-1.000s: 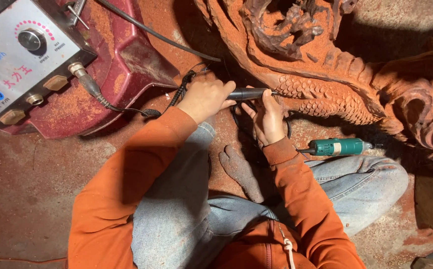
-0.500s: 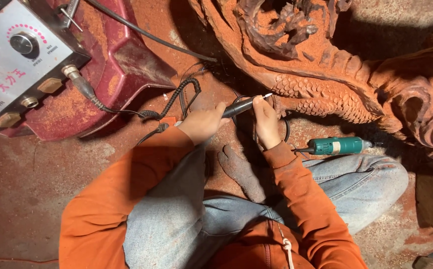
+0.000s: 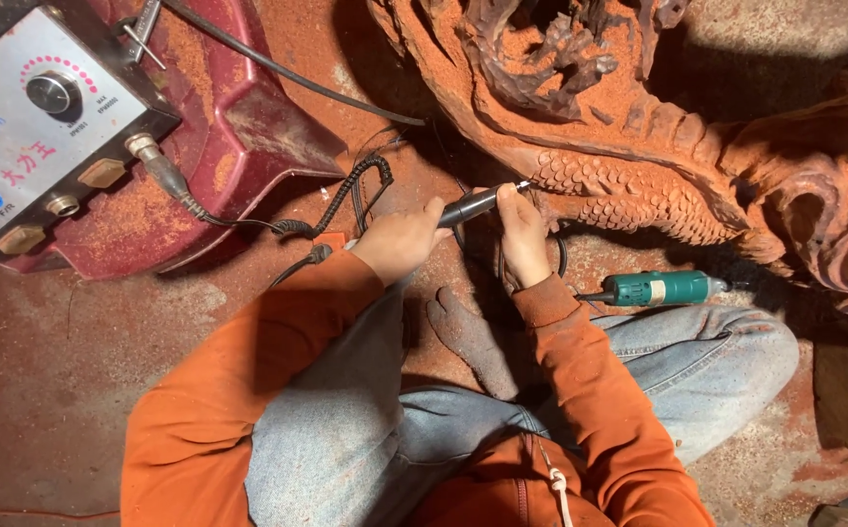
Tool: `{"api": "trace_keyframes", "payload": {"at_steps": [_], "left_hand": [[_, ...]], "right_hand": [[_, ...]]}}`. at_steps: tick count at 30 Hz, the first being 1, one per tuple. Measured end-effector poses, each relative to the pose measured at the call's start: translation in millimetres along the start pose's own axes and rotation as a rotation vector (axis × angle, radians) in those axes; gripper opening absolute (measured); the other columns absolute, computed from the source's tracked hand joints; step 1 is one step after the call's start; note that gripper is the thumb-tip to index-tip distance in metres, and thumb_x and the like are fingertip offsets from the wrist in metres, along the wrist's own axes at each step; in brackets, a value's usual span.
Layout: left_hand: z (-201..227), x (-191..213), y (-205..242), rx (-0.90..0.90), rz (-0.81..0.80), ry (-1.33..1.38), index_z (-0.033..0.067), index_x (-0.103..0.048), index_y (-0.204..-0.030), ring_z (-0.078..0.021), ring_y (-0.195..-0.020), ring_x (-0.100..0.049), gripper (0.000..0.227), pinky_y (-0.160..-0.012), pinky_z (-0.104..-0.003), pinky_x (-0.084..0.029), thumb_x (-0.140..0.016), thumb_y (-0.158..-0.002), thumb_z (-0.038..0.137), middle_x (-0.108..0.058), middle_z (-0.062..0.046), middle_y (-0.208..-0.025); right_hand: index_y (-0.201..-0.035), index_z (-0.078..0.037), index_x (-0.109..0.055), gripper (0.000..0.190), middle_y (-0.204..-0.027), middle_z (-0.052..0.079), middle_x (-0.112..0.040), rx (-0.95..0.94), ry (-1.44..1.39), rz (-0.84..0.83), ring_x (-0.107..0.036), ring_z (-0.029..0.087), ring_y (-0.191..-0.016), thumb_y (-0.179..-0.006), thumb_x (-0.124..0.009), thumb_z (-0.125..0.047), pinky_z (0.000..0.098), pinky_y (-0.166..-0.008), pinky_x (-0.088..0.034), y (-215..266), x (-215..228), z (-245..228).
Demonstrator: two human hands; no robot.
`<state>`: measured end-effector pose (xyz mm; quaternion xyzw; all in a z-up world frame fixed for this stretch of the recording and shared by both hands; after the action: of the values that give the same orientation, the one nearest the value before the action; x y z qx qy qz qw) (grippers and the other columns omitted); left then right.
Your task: Using a rotary carving tool to add fine textures and details to a large, intricate wooden sculpture.
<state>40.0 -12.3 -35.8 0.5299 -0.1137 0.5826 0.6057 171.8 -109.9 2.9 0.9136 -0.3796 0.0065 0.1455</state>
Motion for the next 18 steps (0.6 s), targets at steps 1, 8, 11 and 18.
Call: {"api": "trace_keyframes", "payload": {"at_steps": [1, 8, 11, 18], "left_hand": [[0, 0, 0, 0.001, 0.002, 0.000, 0.0067, -0.041, -0.118, -0.0435, -0.091, -0.072, 0.034, -0.082, -0.056, -0.057, -0.037, -0.106, 0.038, -0.068, -0.022, -0.096], [2, -4, -3, -0.007, 0.039, -0.017, 0.0066, -0.043, -0.116, -0.0422, -0.087, -0.073, 0.035, -0.078, -0.054, -0.058, -0.038, -0.105, 0.040, -0.068, -0.021, -0.094], [3, -8, -4, -0.006, 0.022, 0.020, 0.0063, -0.043, -0.115, -0.0429, -0.085, -0.074, 0.035, -0.076, -0.054, -0.059, -0.037, -0.105, 0.040, -0.069, -0.021, -0.092], [3, 4, 19, 0.000, -0.042, 0.132, 0.0046, -0.043, -0.119, -0.0431, -0.091, -0.073, 0.047, -0.080, -0.054, -0.059, -0.035, -0.104, 0.049, -0.071, -0.024, -0.097]], "right_hand": [[-0.080, -0.008, -0.064, 0.040, -0.079, 0.000, -0.056, 0.002, 0.000, -0.001, -0.052, 0.014, -0.082, -0.110, -0.054, -0.034, 0.0307, -0.087, -0.049, -1, 0, 0], [-0.073, -0.012, -0.058, 0.045, -0.073, 0.000, -0.051, -0.089, 0.047, 0.042, -0.049, 0.013, -0.074, -0.109, -0.056, -0.038, 0.0258, -0.078, -0.044, -14, 12, 61], [-0.072, -0.009, -0.058, 0.049, -0.072, 0.001, -0.053, -0.100, 0.059, 0.041, -0.050, 0.016, -0.074, -0.109, -0.057, -0.041, 0.0296, -0.079, -0.045, -23, 18, 100], [-0.075, -0.009, -0.062, 0.041, -0.074, -0.003, -0.053, -0.084, 0.054, -0.047, -0.048, 0.013, -0.075, -0.108, -0.060, -0.033, 0.0274, -0.078, -0.047, -6, 14, 75]]}}
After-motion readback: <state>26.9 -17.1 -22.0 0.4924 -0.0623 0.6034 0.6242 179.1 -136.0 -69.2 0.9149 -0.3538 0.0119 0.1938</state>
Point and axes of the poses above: each hand's wrist, its own y-axis away from the middle knuckle, its own x-axis out of the back of the hand, z = x × y, the point moved 7 cm from there along -y, towards the middle knuckle
